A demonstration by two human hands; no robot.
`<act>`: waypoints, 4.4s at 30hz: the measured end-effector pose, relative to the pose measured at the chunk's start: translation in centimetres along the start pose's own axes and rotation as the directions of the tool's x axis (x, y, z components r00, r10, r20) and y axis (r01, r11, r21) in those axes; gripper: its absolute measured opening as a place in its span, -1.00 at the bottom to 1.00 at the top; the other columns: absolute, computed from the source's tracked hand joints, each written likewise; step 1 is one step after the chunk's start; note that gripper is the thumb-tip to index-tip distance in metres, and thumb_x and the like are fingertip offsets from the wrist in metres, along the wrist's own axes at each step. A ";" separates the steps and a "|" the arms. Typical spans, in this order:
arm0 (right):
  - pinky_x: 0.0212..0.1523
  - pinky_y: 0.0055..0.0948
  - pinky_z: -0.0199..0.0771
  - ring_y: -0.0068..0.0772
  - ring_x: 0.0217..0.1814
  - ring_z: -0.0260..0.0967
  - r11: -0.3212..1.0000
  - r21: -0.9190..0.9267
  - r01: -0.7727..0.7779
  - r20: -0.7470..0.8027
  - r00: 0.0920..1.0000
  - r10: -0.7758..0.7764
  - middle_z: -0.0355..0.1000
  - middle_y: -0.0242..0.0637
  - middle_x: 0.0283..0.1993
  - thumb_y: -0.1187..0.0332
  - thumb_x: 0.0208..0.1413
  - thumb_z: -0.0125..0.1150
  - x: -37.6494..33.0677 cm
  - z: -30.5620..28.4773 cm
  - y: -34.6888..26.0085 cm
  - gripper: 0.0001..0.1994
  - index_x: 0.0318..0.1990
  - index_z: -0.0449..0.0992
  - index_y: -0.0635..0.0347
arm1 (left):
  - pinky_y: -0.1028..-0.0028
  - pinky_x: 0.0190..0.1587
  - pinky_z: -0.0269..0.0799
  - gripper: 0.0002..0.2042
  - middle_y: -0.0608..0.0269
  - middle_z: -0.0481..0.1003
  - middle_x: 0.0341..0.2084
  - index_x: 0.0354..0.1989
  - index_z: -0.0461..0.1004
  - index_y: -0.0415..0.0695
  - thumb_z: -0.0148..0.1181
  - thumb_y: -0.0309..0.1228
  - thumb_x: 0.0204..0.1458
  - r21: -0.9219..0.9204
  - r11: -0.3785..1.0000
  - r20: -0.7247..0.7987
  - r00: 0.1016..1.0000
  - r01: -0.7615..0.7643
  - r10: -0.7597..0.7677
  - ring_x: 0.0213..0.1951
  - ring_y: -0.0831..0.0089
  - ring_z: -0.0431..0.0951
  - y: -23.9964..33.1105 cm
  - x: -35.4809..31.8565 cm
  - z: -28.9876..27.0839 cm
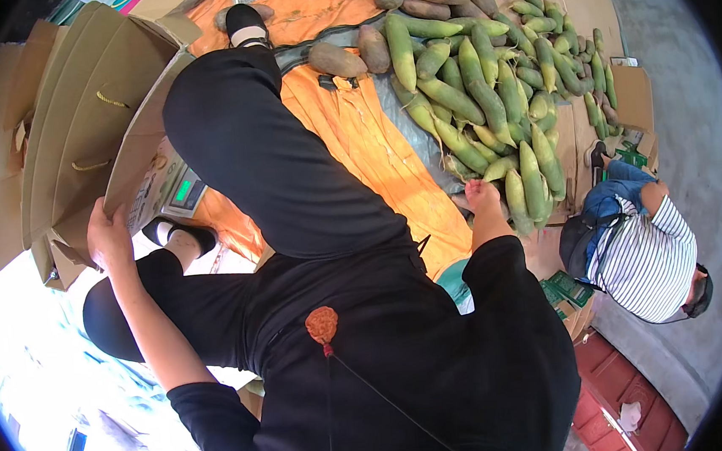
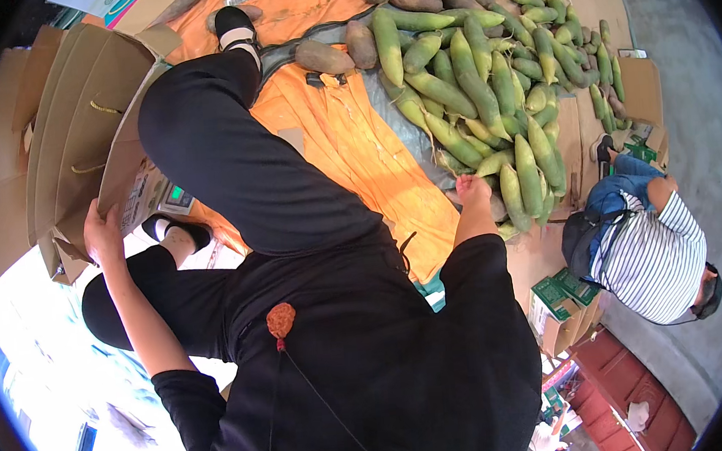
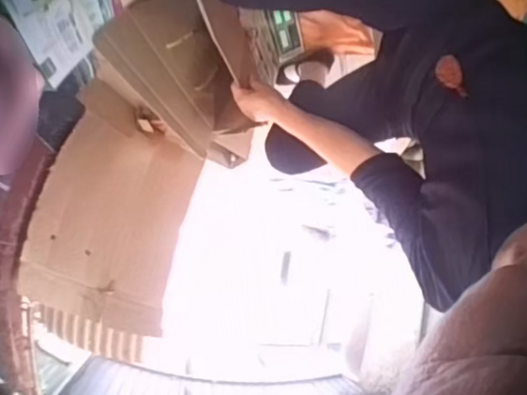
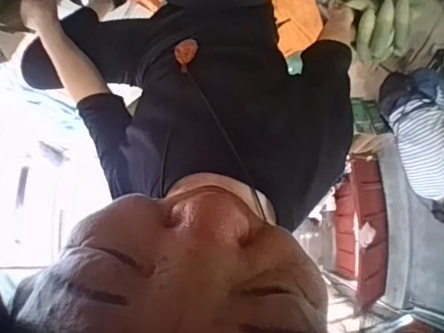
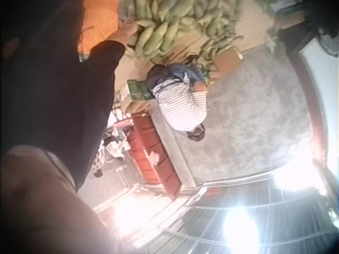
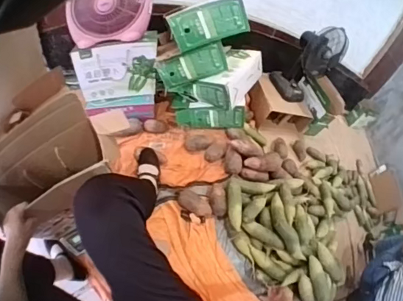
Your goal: Weighing and sorting green vegetables, likely cucumbers or squash, into boxes.
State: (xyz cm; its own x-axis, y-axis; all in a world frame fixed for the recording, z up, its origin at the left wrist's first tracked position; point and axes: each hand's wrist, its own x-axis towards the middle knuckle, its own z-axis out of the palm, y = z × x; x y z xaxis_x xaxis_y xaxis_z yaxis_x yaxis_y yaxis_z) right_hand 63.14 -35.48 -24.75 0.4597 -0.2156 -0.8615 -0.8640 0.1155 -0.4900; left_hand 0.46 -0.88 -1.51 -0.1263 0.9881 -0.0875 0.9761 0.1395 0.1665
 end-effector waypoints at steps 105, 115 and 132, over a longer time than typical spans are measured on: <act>-0.21 -0.26 0.43 -0.38 -0.10 0.40 0.787 -0.608 0.107 0.161 0.987 -0.010 0.43 -0.39 -0.20 0.27 -0.19 0.44 -3.9 -3.1 -3.6 -0.55 -0.08 0.44 -0.01 | 0.18 -0.15 0.40 -0.77 0.21 0.53 -0.34 -0.24 0.50 0.00 0.22 -0.33 -0.12 0.122 0.991 -0.109 0.992 -0.052 0.065 -0.21 0.16 0.52 0.5 -1.2 -0.3; -0.10 -0.43 0.35 -0.44 -0.09 0.37 0.204 -0.513 0.834 0.854 0.521 0.019 0.43 -0.32 -0.10 0.54 -0.14 0.30 -20.6 10.6 2.0 -0.47 0.06 0.32 0.22 | 0.20 -0.19 0.38 -0.85 0.21 0.45 -0.46 -0.38 0.46 -0.05 0.24 -0.46 -0.18 0.119 0.973 -0.101 0.972 -0.200 0.212 -0.28 0.17 0.49 -0.3 -1.8 -0.2; 0.05 -0.21 0.32 -0.09 0.09 0.28 -0.404 0.743 0.533 0.669 -0.567 0.481 0.36 -0.25 -0.02 0.37 -0.32 0.37 -55.3 32.2 17.9 -0.35 0.08 0.34 0.06 | 0.23 -0.12 0.30 -0.84 0.25 0.46 -0.48 -0.41 0.49 -0.06 0.26 -0.48 -0.24 0.067 0.967 -0.171 0.953 -0.244 0.252 -0.28 0.23 0.48 -0.6 -1.7 0.0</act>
State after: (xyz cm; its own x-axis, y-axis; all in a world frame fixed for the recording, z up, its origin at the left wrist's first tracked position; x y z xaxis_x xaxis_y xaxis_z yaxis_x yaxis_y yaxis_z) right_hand 28.87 9.71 9.80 -0.5392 0.8261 0.1638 0.7467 0.5589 -0.3606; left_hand 0.09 -2.67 -1.44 0.0954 0.9874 0.1265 0.9871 -0.1103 0.1162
